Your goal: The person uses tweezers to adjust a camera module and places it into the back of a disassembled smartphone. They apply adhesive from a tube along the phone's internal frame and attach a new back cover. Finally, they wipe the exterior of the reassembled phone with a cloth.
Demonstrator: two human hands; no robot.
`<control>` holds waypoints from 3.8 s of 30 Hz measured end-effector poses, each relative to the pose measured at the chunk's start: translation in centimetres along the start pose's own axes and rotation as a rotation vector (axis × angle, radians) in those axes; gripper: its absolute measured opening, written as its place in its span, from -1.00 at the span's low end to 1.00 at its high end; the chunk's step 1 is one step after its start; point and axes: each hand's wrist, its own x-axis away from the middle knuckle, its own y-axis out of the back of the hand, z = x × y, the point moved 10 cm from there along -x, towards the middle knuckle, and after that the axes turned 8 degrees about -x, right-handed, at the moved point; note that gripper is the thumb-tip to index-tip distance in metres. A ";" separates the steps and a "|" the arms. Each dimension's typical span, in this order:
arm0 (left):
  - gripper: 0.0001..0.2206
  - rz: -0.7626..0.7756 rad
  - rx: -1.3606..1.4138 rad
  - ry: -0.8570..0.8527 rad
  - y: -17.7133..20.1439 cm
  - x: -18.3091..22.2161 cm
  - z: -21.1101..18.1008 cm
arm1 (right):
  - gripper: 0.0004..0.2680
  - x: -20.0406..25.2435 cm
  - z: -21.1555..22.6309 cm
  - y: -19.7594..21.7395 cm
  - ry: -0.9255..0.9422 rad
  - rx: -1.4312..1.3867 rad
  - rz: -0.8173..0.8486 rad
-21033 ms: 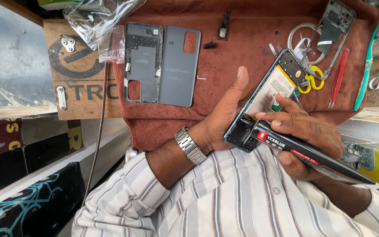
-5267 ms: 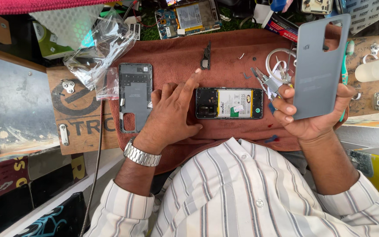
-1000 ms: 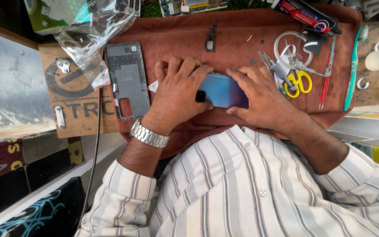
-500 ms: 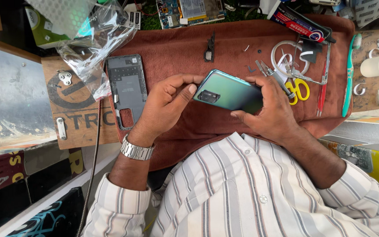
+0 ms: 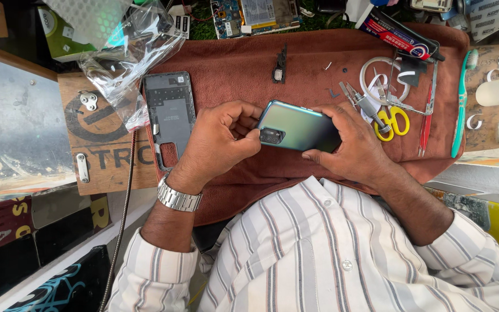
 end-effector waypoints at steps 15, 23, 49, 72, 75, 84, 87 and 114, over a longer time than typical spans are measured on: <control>-0.72 -0.102 -0.117 -0.120 -0.1 0.0 -0.7 | -0.55 1.2 2.2 0.8 0.173 0.222 -0.130; -0.80 -0.078 -0.222 -0.155 -1.5 -0.6 -1.4 | -0.55 0.5 2.9 1.6 0.084 0.200 -0.004; -0.85 0.029 -0.166 -0.159 -1.6 -0.8 -0.7 | -0.85 2.4 -2.5 7.5 0.164 0.543 -0.098; -0.43 -0.273 -0.628 -0.287 -2.0 0.6 -6.7 | -0.88 4.2 -3.1 7.5 -0.249 -0.392 -0.246; -0.45 0.107 0.124 -0.048 -8.4 0.8 -4.0 | -0.89 4.5 2.2 5.8 0.055 -0.336 -0.105; -0.94 0.133 0.949 0.374 -13.1 1.2 3.2 | -0.34 15.7 -18.5 19.2 -0.239 0.165 -1.362; -0.95 0.046 0.996 0.499 -12.5 1.5 4.5 | -0.38 15.6 -23.6 21.9 -0.449 0.596 -1.098; -0.89 0.054 1.031 0.564 -12.9 1.4 4.4 | -0.76 4.3 8.7 11.2 0.463 0.798 -0.304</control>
